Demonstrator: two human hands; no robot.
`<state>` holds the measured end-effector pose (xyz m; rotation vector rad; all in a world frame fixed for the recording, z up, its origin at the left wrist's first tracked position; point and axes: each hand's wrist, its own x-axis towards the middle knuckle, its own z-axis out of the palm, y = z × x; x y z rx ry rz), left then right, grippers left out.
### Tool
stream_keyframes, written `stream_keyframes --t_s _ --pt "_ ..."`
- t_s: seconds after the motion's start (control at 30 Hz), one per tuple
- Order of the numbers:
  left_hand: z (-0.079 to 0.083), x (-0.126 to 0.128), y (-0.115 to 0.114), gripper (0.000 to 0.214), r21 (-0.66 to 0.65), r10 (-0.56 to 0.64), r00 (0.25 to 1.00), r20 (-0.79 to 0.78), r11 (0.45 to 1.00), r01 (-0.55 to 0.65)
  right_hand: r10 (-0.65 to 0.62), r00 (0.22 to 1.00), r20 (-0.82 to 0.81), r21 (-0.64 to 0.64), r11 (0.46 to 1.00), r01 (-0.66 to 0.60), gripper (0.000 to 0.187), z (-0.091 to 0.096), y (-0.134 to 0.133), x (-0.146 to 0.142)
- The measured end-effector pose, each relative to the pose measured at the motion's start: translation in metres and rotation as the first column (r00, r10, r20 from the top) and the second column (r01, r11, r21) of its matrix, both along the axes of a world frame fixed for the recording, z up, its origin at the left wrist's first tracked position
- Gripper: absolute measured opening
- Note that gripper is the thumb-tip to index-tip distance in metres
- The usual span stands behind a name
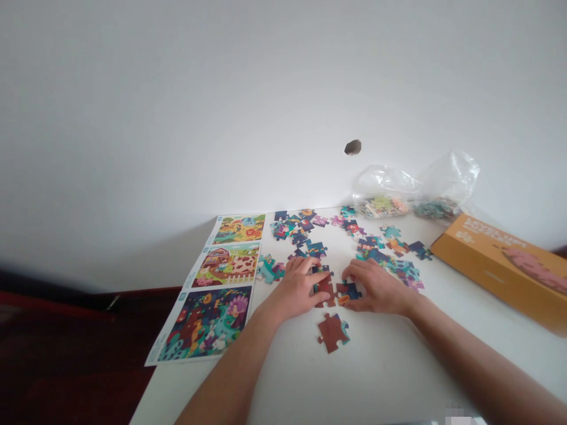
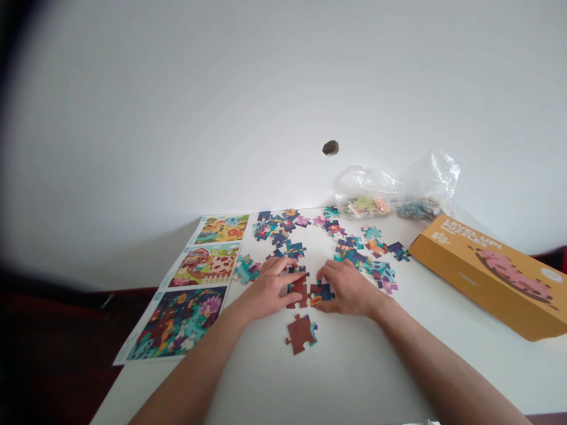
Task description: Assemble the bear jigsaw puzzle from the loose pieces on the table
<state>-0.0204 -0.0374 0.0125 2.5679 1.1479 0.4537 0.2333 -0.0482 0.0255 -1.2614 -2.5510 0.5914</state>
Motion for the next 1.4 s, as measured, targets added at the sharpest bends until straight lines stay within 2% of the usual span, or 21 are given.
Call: stream_keyframes --t_s 0.2,0.53,0.73,0.87,0.97,1.07,1.4 --pt "0.001 0.001 -0.001 0.041 -0.005 0.008 1.0 -0.007 1.0 -0.008 -0.003 1.0 -0.021 -0.03 1.0 0.002 0.037 0.004 -0.001 -0.004" --pt "-0.004 0.002 -0.001 0.042 0.013 0.02 1.0 0.0 1.0 -0.02 0.021 1.0 -0.02 0.026 0.999 -0.02 0.039 0.001 -0.001 -0.006" --pt "0.0 0.0 -0.001 0.038 0.015 -0.012 0.999 0.049 1.0 0.011 0.036 0.998 -0.048 0.06 0.998 -0.033 0.038 0.005 -0.002 -0.003" --pt "0.004 -0.001 -0.001 0.023 0.02 -0.109 0.989 0.101 0.994 0.107 0.043 0.993 -0.107 0.119 0.992 -0.03 0.022 0.006 0.001 0.002" --pt "0.005 0.0 -0.001 0.02 -0.012 -0.136 0.986 0.099 0.99 0.138 0.079 0.991 -0.108 0.131 0.989 -0.065 0.011 0.004 0.002 0.003" --pt "0.005 0.0 -0.001 0.021 -0.041 -0.13 0.987 0.091 0.99 0.134 0.139 0.985 -0.104 0.118 0.985 -0.127 0.011 0.002 0.002 0.001" --pt "0.008 0.001 -0.003 0.032 -0.043 -0.154 0.987 0.052 0.987 0.156 0.118 0.987 -0.106 0.118 0.987 -0.106 0.011 -0.003 0.001 -0.001"
